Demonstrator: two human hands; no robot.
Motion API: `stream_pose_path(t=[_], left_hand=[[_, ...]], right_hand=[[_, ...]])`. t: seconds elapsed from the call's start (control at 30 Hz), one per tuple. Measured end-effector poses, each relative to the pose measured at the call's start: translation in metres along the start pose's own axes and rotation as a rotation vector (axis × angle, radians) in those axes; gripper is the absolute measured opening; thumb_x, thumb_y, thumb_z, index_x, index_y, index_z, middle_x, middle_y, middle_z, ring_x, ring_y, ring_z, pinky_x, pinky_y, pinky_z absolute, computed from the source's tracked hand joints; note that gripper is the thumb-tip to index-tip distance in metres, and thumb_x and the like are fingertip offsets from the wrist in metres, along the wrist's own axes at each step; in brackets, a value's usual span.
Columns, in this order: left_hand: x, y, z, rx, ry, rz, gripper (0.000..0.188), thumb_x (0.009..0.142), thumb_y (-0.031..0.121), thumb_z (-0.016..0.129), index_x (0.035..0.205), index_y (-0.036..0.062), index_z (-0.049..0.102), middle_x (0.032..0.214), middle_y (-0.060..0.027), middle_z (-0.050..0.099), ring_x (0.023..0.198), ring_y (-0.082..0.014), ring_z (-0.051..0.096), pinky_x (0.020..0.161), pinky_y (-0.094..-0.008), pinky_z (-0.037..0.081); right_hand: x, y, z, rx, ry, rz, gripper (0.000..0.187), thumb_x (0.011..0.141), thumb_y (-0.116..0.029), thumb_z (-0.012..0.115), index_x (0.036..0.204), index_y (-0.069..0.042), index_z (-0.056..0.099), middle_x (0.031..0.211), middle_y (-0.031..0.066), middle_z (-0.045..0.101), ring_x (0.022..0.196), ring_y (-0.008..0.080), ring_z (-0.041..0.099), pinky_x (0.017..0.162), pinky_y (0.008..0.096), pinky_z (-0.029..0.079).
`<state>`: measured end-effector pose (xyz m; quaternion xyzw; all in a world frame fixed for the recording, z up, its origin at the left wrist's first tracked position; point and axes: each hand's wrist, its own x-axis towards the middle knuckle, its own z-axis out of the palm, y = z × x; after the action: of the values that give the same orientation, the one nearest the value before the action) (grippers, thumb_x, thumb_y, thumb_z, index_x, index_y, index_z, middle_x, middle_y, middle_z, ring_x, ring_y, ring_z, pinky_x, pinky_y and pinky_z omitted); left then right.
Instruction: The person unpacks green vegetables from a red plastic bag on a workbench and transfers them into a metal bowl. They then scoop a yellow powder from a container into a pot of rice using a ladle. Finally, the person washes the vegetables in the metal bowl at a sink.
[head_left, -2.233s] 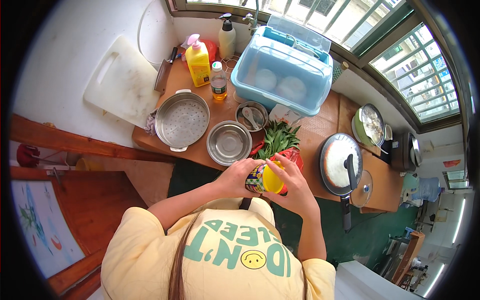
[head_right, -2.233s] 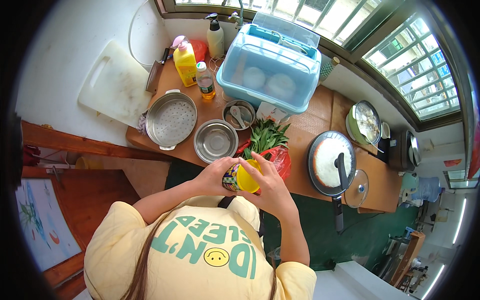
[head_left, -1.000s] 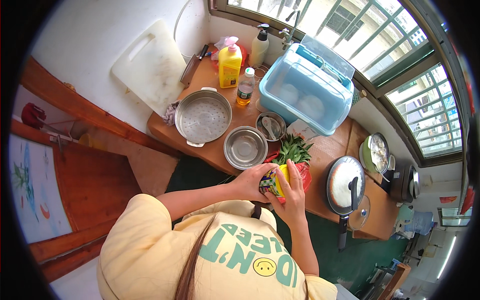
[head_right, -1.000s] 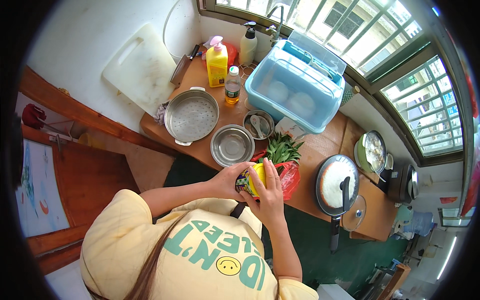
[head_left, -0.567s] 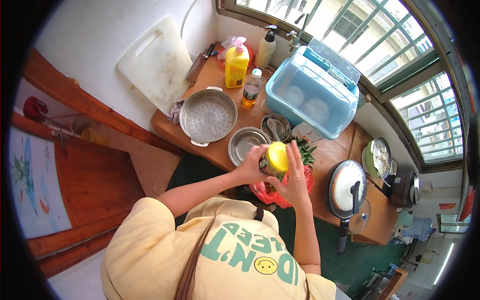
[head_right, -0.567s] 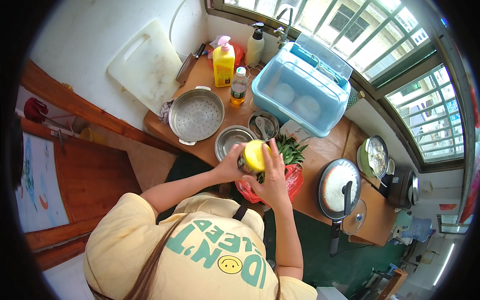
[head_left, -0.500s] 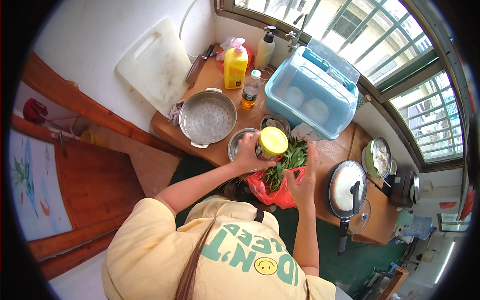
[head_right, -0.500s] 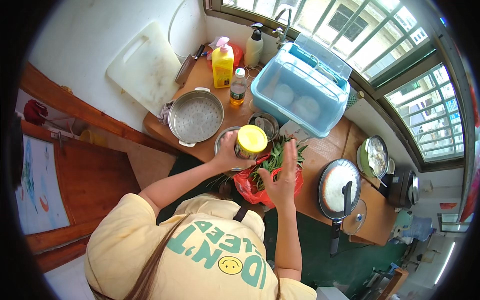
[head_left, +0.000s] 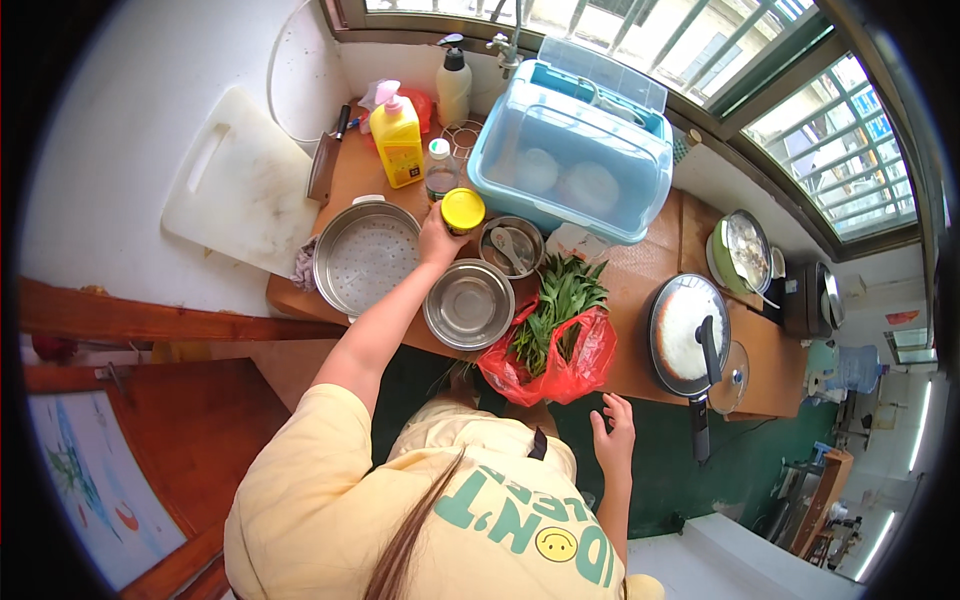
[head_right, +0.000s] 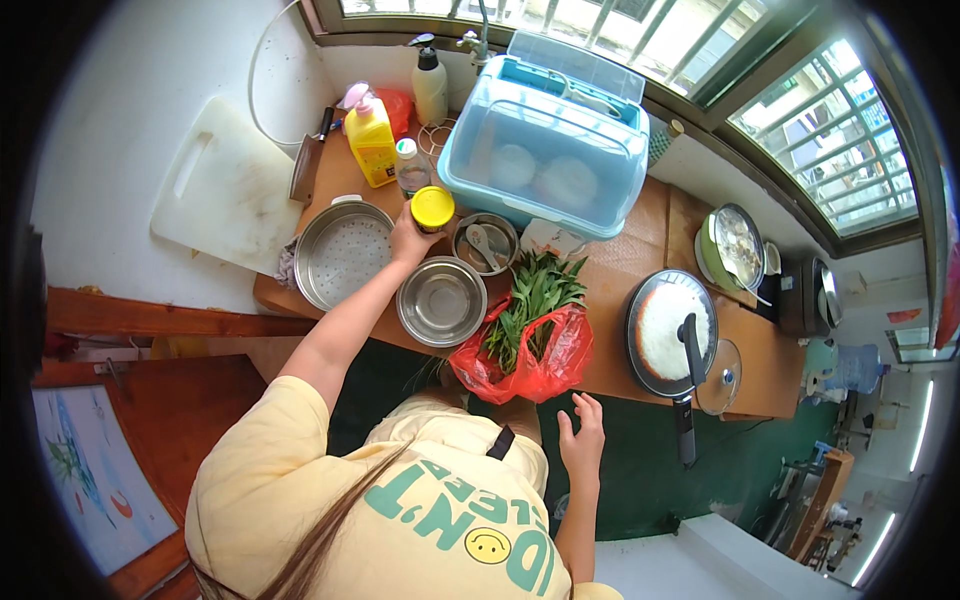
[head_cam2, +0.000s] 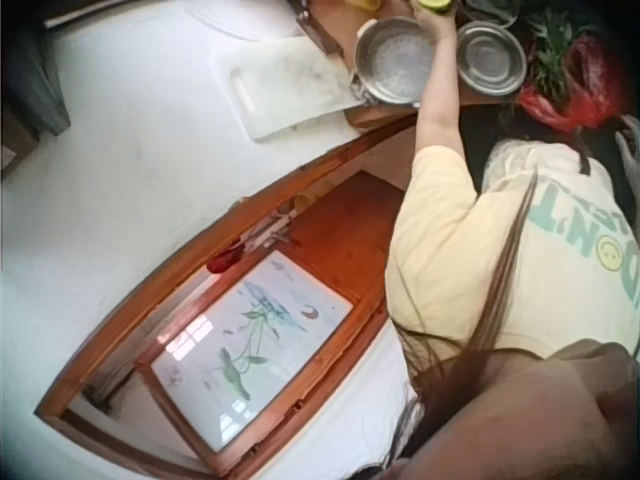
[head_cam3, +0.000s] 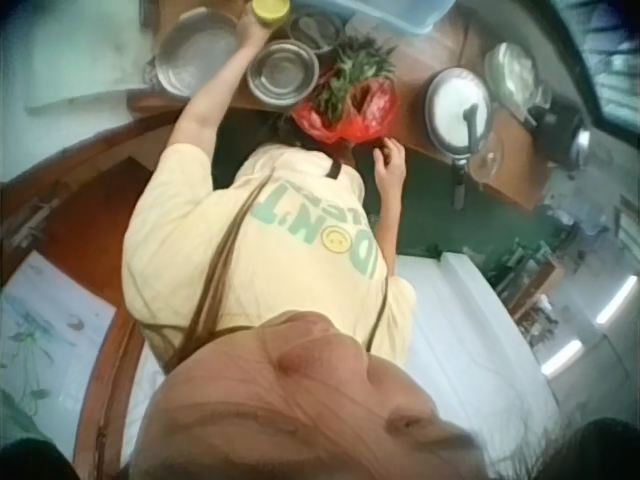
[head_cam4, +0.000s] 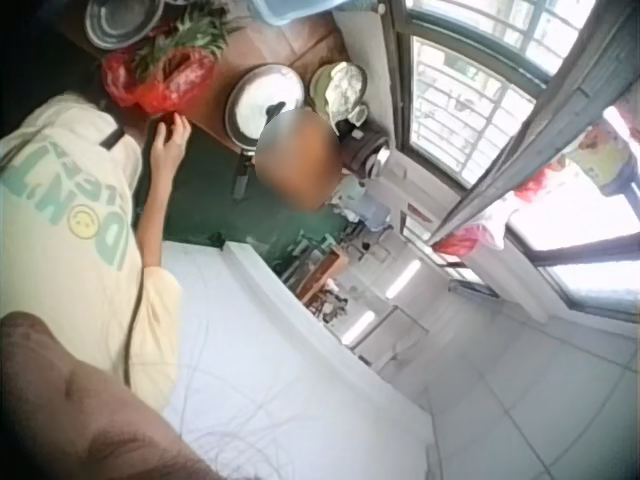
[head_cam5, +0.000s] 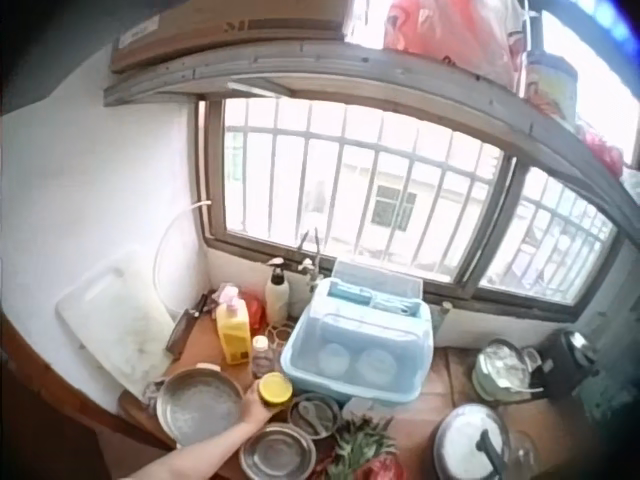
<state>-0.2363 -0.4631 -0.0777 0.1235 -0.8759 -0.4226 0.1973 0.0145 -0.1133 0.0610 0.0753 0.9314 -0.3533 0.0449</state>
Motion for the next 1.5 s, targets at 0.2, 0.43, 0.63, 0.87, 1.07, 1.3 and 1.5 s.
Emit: stream_pose_path(t=[0.2,0.43,0.63,0.87,1.07,1.3,1.5], left_hand=[[0.001,-0.029,0.031,-0.133,0.088,-0.146,0.074,0.057,0.015,0.082,0.118,0.0070,0.040,0.114,-0.0164,0.055,0.104,-0.0356,0.054,0.085,-0.0404,0.045],[-0.004,-0.024,0.020,-0.179,-0.071,-0.422,0.079,0.062,0.005,0.075,0.128,0.0026,0.031,0.122,-0.0176,0.049,0.115,-0.0334,0.048,0.094,-0.0381,0.040],[-0.058,0.017,-0.008,-0.422,0.040,-0.320,0.078,0.076,0.005,0.063,0.141,-0.0007,0.019,0.133,-0.0259,0.040,0.123,-0.0348,0.042,0.102,-0.0415,0.035],[-0.214,0.091,-0.039,0.008,-0.659,0.677,0.042,0.081,0.028,0.065,0.114,0.0047,0.056,0.113,-0.0142,0.058,0.117,-0.0316,0.048,0.107,-0.0487,0.027],[-0.268,0.047,-0.025,0.504,-0.832,0.665,0.031,0.078,0.033,0.064,0.094,0.0058,0.061,0.085,-0.0098,0.055,0.092,-0.0264,0.053,0.104,-0.0518,0.027],[-0.278,0.057,-0.014,0.215,-0.512,0.399,0.015,0.077,0.011,0.059,0.091,0.0059,0.060,0.091,-0.0104,0.052,0.092,-0.0286,0.051,0.092,-0.0423,0.039],[-0.265,0.067,-0.007,0.213,-0.277,0.409,0.024,0.076,0.006,0.057,0.100,0.0012,0.056,0.101,-0.0152,0.053,0.098,-0.0313,0.051,0.084,-0.0393,0.043]], right_hand=[[0.010,-0.012,0.035,-0.183,-0.101,-0.181,0.036,0.077,-0.015,0.066,0.110,-0.002,0.058,0.119,0.0172,0.052,0.112,0.0338,0.049,0.090,0.0403,0.042],[0.040,-0.028,0.081,-0.630,-0.025,-0.391,0.029,0.077,-0.023,0.064,0.100,-0.004,0.063,0.108,0.0137,0.056,0.112,0.0310,0.046,0.096,0.0515,0.034],[0.037,0.044,0.057,-0.637,0.154,-0.182,0.019,0.078,-0.022,0.064,0.083,-0.004,0.065,0.086,0.0095,0.061,0.092,0.0283,0.054,0.089,0.0453,0.039],[0.024,0.081,0.062,-0.555,-0.121,-0.226,0.020,0.078,-0.022,0.064,0.082,-0.003,0.066,0.085,0.0108,0.062,0.083,0.0278,0.058,0.066,0.0416,0.047],[0.035,0.109,0.068,-0.465,-0.164,0.017,0.024,0.081,-0.022,0.061,0.096,-0.004,0.066,0.093,0.0149,0.064,0.083,0.0324,0.058,0.077,0.0411,0.048],[0.027,0.103,0.050,-0.406,-0.006,-0.239,0.027,0.078,-0.015,0.063,0.103,-0.003,0.061,0.100,0.0144,0.053,0.092,0.0313,0.052,0.079,0.0390,0.045],[0.040,0.034,0.039,-0.323,0.209,-0.670,0.024,0.073,-0.007,0.062,0.097,-0.003,0.060,0.099,0.0120,0.051,0.090,0.0287,0.051,0.075,0.0370,0.043]])
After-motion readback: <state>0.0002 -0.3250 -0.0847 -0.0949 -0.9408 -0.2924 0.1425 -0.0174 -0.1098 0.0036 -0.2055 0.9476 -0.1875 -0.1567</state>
